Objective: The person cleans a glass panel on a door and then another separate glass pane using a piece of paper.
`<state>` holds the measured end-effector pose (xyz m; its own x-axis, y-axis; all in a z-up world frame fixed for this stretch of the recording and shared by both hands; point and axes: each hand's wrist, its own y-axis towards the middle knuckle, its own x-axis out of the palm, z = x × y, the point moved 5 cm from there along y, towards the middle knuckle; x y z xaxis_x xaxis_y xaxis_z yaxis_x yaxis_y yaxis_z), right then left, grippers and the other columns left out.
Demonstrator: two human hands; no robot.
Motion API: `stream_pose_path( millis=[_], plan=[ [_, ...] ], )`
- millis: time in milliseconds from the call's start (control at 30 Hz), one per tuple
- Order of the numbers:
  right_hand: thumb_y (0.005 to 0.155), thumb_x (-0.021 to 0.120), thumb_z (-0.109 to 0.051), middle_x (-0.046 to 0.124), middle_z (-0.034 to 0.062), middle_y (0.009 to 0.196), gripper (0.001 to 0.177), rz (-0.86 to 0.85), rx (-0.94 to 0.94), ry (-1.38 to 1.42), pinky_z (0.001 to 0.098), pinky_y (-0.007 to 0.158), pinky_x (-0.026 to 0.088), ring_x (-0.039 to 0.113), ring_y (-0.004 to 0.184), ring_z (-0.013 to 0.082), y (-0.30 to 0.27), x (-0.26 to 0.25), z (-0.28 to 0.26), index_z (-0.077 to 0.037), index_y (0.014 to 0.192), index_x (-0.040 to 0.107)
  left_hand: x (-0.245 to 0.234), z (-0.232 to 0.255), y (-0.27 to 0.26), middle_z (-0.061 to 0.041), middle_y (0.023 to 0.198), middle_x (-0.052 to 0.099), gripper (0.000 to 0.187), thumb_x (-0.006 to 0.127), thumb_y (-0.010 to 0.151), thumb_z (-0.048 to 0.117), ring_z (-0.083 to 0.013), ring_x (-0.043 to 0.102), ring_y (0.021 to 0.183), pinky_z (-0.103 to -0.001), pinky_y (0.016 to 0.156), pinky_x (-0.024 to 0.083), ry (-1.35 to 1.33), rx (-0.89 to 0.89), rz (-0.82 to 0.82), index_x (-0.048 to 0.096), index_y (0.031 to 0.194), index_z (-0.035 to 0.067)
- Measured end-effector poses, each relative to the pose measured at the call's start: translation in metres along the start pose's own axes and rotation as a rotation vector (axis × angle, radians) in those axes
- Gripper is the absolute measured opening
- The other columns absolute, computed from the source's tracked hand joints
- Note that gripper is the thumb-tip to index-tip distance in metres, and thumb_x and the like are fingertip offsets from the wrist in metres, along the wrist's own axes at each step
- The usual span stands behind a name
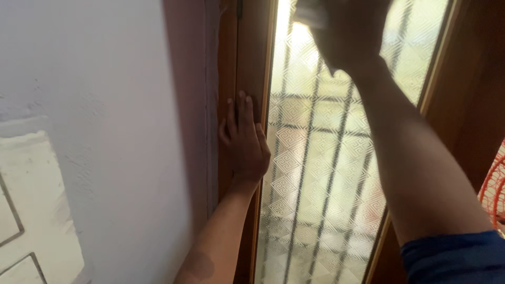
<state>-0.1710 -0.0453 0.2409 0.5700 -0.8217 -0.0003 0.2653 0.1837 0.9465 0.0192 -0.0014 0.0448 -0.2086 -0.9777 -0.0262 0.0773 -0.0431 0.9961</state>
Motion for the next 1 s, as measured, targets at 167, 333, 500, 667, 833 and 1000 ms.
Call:
stream_pose_path(
  millis=[167, 333, 500, 667, 833, 1000],
  plan=[
    [0.107, 0.064, -0.057, 0.040, 0.0245, 0.162, 0.066, 0.142, -0.169, -0.105, 0.0693, 0.118, 0.022, 0.037, 0.149, 0.0445, -0.048, 0.006, -0.075, -0.013, 0.155, 0.057, -0.004, 0.001, 0.001, -0.010, 0.171, 0.032, 0.052, 0.033, 0.111, 0.018, -0.0321, 0.028, 0.160, -0.050, 0.128, 0.024, -0.044, 0.027, 0.046, 0.035, 0.161, 0.006],
    [0.108, 0.061, -0.054, 0.036, 0.0193, 0.168, 0.063, -0.054, -0.179, -0.069, 0.0676, 0.127, 0.011, 0.030, 0.158, 0.0395, -0.096, 0.007, -0.082, -0.022, 0.162, 0.054, -0.015, 0.005, 0.003, -0.012, 0.170, 0.033, 0.051, 0.034, 0.111, 0.017, -0.0341, 0.029, 0.159, -0.050, 0.128, 0.026, -0.052, 0.040, 0.012, 0.035, 0.160, 0.005],
    [0.110, 0.057, -0.061, 0.035, 0.0202, 0.167, 0.067, 0.008, -0.088, -0.008, 0.0703, 0.124, 0.013, 0.028, 0.156, 0.0416, -0.070, 0.013, -0.067, -0.018, 0.161, 0.050, -0.022, 0.010, 0.005, -0.013, 0.170, 0.031, 0.052, 0.035, 0.110, 0.015, -0.0350, 0.027, 0.159, -0.052, 0.128, 0.025, -0.063, 0.023, -0.042, 0.035, 0.161, 0.004],
    [0.111, 0.058, -0.056, 0.032, 0.0201, 0.170, 0.069, -0.085, -0.061, -0.029, 0.0726, 0.125, 0.011, 0.025, 0.159, 0.0389, -0.132, 0.020, -0.112, -0.016, 0.165, 0.044, -0.026, 0.002, -0.013, -0.017, 0.171, 0.027, 0.056, 0.040, 0.108, 0.018, -0.0366, 0.021, 0.161, -0.051, 0.132, 0.022, -0.020, 0.055, -0.130, 0.033, 0.161, 0.002],
    [0.093, 0.063, -0.042, 0.030, 0.0155, 0.168, 0.071, -0.314, -0.195, -0.066, 0.0693, 0.123, 0.012, 0.023, 0.156, 0.0387, -0.211, 0.006, -0.154, -0.021, 0.158, 0.048, -0.026, -0.020, -0.077, -0.021, 0.173, 0.021, 0.055, 0.033, 0.111, 0.020, -0.0415, 0.015, 0.162, -0.055, 0.131, 0.017, -0.041, -0.012, -0.235, 0.031, 0.162, 0.000],
    [0.095, 0.067, -0.033, 0.029, 0.0156, 0.169, 0.065, -0.298, -0.190, 0.013, 0.0728, 0.123, 0.010, 0.022, 0.158, 0.0399, -0.188, 0.001, -0.118, -0.019, 0.157, 0.051, -0.013, -0.051, -0.126, -0.017, 0.172, 0.021, 0.057, 0.035, 0.109, 0.024, -0.0407, 0.014, 0.161, -0.057, 0.131, 0.017, 0.006, 0.034, -0.254, 0.032, 0.162, 0.003]
  ],
)
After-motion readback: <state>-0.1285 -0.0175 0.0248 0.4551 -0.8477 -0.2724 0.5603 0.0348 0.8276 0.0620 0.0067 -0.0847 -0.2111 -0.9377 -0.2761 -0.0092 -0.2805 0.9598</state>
